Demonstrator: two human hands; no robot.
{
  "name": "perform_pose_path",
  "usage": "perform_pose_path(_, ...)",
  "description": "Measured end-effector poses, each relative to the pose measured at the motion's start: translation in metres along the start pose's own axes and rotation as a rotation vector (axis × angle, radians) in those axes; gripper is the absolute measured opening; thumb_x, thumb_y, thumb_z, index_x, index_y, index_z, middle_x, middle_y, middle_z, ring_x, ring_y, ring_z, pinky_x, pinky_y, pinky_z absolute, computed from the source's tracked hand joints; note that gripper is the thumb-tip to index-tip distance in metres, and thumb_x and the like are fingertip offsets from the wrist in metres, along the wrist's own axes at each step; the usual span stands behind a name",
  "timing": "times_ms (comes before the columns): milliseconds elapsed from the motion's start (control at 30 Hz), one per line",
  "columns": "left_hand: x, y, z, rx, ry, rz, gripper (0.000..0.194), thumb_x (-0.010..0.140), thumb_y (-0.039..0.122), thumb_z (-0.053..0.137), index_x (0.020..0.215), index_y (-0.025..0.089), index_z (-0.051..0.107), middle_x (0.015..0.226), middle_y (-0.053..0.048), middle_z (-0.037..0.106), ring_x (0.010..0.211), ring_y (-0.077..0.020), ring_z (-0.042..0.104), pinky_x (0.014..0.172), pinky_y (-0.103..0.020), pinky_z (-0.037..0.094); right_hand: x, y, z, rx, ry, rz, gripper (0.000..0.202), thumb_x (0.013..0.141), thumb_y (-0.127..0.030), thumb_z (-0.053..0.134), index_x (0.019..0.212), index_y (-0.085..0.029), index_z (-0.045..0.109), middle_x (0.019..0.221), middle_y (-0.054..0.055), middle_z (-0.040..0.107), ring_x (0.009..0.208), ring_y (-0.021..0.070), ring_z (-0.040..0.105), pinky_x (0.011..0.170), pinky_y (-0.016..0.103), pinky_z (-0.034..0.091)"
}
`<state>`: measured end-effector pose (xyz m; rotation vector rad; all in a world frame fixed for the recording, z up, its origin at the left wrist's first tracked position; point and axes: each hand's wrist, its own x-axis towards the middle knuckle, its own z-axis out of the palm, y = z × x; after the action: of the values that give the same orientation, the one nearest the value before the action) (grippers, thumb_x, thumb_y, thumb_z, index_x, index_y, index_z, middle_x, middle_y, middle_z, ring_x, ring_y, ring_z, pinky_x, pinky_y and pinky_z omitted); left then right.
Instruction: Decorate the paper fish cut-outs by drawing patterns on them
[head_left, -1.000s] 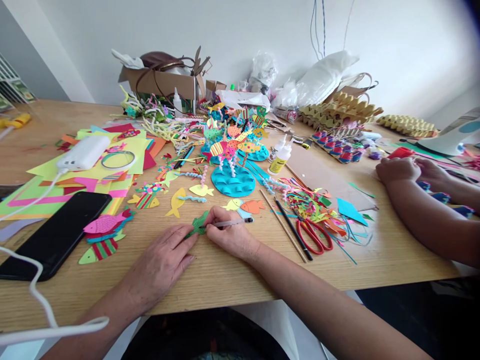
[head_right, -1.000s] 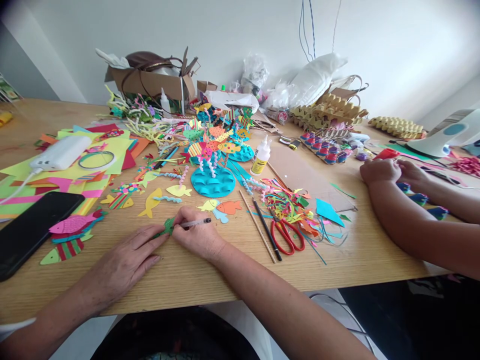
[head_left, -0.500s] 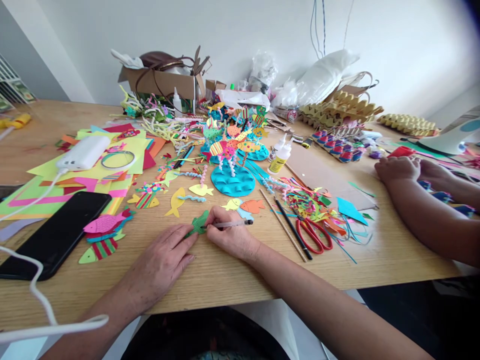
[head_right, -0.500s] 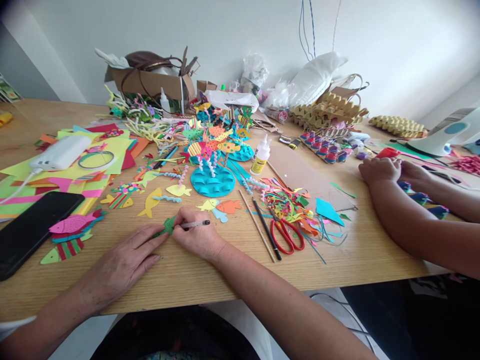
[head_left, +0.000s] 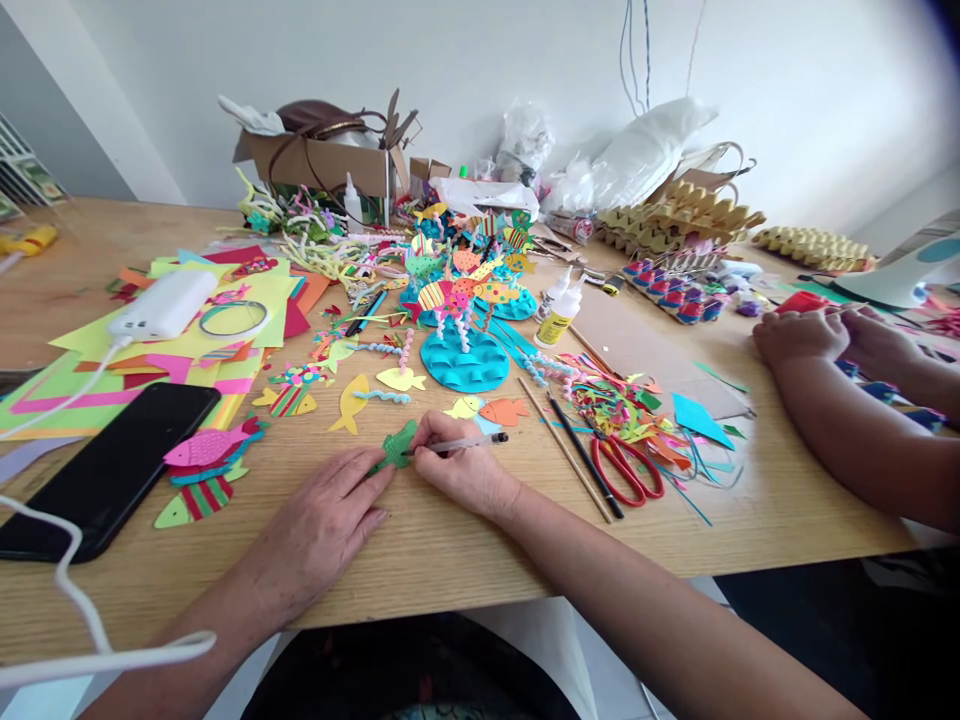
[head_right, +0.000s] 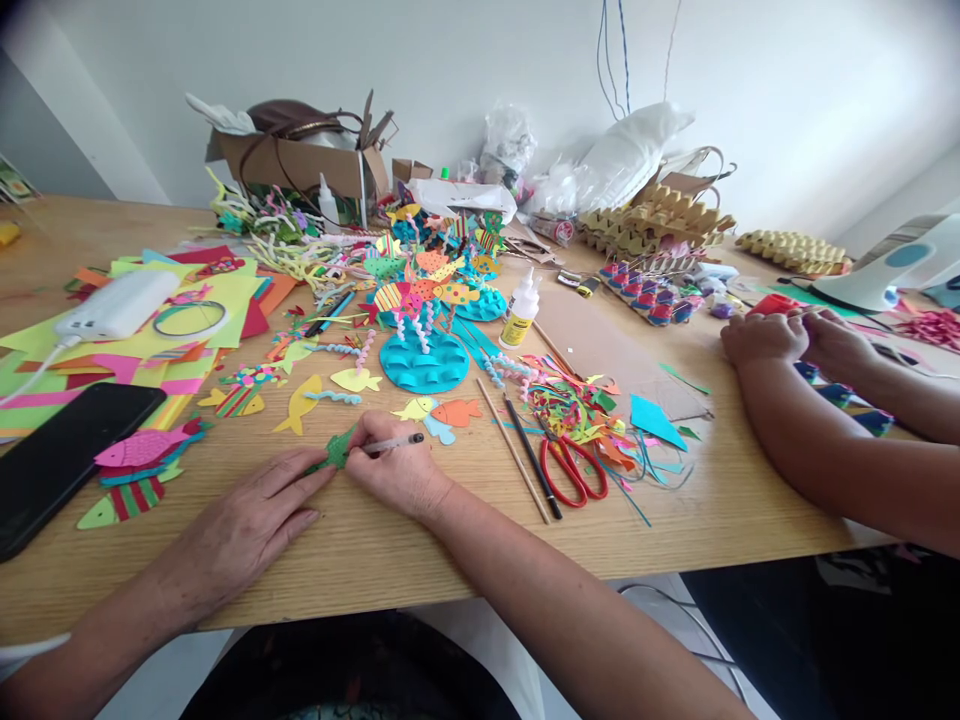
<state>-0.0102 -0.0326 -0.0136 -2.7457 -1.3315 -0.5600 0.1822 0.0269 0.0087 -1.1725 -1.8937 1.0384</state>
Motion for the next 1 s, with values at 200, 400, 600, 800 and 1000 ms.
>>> perform_pose_path(200,-0.0007,-0.0005,0.0011,0.000,-0.007,0.001,0.038,0.096,0.030,0.034,0.124,0.017,0.055,0.126,-0.010,0.056,0.116,-0.0234,0.052,0.100,-0.039,0.043,-0.0003,0.0002,0.0007,-0.002,-0.017,-0.007,0.011,0.063,-0.007,0.050,0.062,-0.018,0.051,0.056,-0.005,0.050,0.051,0.0084,0.042,0.052,0.020,0.033)
perform_pose_path(400,-0.0003,0.0000,0.0011,0.014,0.006,0.012,0.042,0.098,0.034,0.029,0.124,0.014,0.055,0.126,-0.013,0.056,0.115,-0.0244,0.052,0.098,-0.041,0.044,0.0006,0.0001,0.0006,-0.017,0.000,-0.011,0.011,0.063,-0.008,0.050,0.060,-0.019,0.049,0.054,-0.006,0.048,0.051,0.0086,0.041,0.052,0.020,0.033)
perform_pose_path(600,-0.0002,-0.0002,0.0007,0.036,0.009,0.024,0.043,0.098,0.034,0.028,0.123,0.013,0.055,0.125,-0.013,0.057,0.115,-0.0246,0.052,0.097,-0.041,0.045,0.0003,-0.0021,-0.0006,-0.022,-0.001,0.006,0.012,0.062,-0.008,0.051,0.059,-0.019,0.048,0.053,-0.006,0.047,0.050,0.0086,0.040,0.051,0.020,0.031)
perform_pose_path(800,0.0012,0.0008,-0.0003,0.052,0.026,0.038,0.042,0.098,0.032,0.028,0.121,0.013,0.057,0.123,-0.012,0.058,0.113,-0.0237,0.053,0.096,-0.039,0.046,0.0013,-0.0006,-0.0009,0.072,0.014,0.035,0.011,0.061,-0.007,0.050,0.060,-0.018,0.049,0.054,-0.006,0.049,0.051,0.0085,0.041,0.049,0.020,0.031)
perform_pose_path(1000,0.0052,0.0021,-0.0032,0.076,0.008,0.047,0.040,0.098,0.030,0.029,0.116,0.012,0.060,0.119,-0.012,0.060,0.108,-0.0238,0.056,0.093,-0.039,0.047,0.0026,0.0020,-0.0015,0.140,0.023,0.049,0.011,0.060,-0.007,0.049,0.060,-0.018,0.049,0.055,-0.006,0.050,0.050,0.0080,0.042,0.047,0.018,0.030)
